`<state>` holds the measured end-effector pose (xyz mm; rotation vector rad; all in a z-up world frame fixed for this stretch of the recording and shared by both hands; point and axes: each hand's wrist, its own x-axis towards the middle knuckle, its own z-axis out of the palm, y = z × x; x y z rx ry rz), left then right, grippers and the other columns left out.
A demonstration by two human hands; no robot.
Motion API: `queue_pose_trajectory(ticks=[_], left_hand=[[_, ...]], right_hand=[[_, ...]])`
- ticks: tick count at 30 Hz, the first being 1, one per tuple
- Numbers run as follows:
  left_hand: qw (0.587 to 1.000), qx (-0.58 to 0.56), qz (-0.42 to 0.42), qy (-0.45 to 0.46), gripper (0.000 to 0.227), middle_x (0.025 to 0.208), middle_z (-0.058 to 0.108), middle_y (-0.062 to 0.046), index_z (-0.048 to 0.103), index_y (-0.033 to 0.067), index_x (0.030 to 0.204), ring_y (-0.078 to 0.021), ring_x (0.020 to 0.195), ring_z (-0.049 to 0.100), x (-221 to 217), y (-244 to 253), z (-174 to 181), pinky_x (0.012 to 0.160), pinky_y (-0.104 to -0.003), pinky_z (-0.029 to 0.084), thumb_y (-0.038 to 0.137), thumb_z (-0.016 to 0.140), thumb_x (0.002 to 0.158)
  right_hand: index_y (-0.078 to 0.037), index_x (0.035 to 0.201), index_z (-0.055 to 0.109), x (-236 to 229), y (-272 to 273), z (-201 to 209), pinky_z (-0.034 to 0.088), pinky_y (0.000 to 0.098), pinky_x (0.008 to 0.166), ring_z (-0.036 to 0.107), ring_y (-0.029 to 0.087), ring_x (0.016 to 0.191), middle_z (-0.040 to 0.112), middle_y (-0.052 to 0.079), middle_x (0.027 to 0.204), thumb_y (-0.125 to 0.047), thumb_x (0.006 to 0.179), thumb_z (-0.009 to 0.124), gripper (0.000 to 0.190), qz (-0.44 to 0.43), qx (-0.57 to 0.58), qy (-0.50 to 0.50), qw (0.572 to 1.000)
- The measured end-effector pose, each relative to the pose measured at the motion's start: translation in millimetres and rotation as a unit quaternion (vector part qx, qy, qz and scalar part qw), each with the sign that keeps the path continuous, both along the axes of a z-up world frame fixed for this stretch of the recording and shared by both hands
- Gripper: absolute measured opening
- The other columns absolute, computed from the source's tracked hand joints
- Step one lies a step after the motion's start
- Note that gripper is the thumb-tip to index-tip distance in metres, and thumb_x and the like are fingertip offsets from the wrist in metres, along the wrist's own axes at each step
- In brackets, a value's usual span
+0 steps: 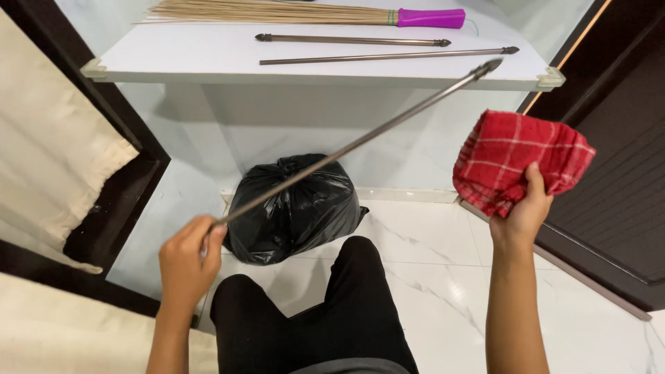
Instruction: Cleaning curtain rods with a cloth and sliding curtain fabric onto the rods.
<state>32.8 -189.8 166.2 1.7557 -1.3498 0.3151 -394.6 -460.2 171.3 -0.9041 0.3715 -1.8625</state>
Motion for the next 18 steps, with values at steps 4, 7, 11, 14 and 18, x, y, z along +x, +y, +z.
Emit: queue_pose_trajectory(ticks=[4,7,11,14,18], left_hand=[[0.992,-0.093,-0.061,-0.064,0.012,0.087,0.063,-0.010,0.065,0.0015,0.098,-0.0273,0.072,0.059,12,-82,56,0.067,-0.039,0.046,0.013,0.065,0.102],[0.987,-0.104,-0.084,-0.091,0.013,0.090,0.063,-0.009,0.069,0.0025,0.103,-0.0280,0.079,0.060,20,-139,89,0.070,-0.041,0.046,0.015,0.066,0.105],[0.975,-0.128,-0.126,-0.134,0.013,0.093,0.062,-0.009,0.073,0.0067,0.113,-0.0298,0.089,0.059,35,-212,107,0.079,-0.044,0.047,0.016,0.069,0.105],[0.971,-0.121,-0.100,-0.180,0.015,0.092,0.064,-0.008,0.078,0.0134,0.114,-0.0297,0.090,0.058,43,-247,116,0.080,-0.045,0.046,0.018,0.072,0.100],[0.973,-0.103,-0.119,-0.170,0.018,0.100,0.065,-0.007,0.079,0.0146,0.117,-0.0303,0.097,0.060,48,-269,122,0.084,-0.045,0.049,0.019,0.074,0.100]], right_hand=[[-0.004,0.136,0.051,-7,-35,7,0.059,0.0458,0.106,0.067,0.025,0.119,0.064,0.011,0.131,-0.017,0.105,0.058,0.034,0.036,0.020,0.005,0.999],[-0.002,0.137,0.051,0,-31,6,0.057,0.0441,0.108,0.066,0.025,0.122,0.064,0.012,0.133,-0.016,0.106,0.059,0.035,0.031,0.000,0.021,0.999],[-0.006,0.136,0.050,8,-17,-8,0.056,0.0436,0.103,0.065,0.023,0.119,0.062,0.010,0.128,-0.017,0.103,0.060,0.037,0.036,0.049,0.046,0.997],[-0.006,0.136,0.051,10,-13,-23,0.057,0.0427,0.103,0.065,0.023,0.119,0.063,0.011,0.127,-0.018,0.099,0.060,0.040,0.019,0.105,0.083,0.991],[-0.008,0.139,0.049,4,-14,-40,0.055,0.0407,0.100,0.063,0.022,0.120,0.062,0.010,0.130,-0.017,0.099,0.059,0.042,0.008,0.145,0.077,0.986]])
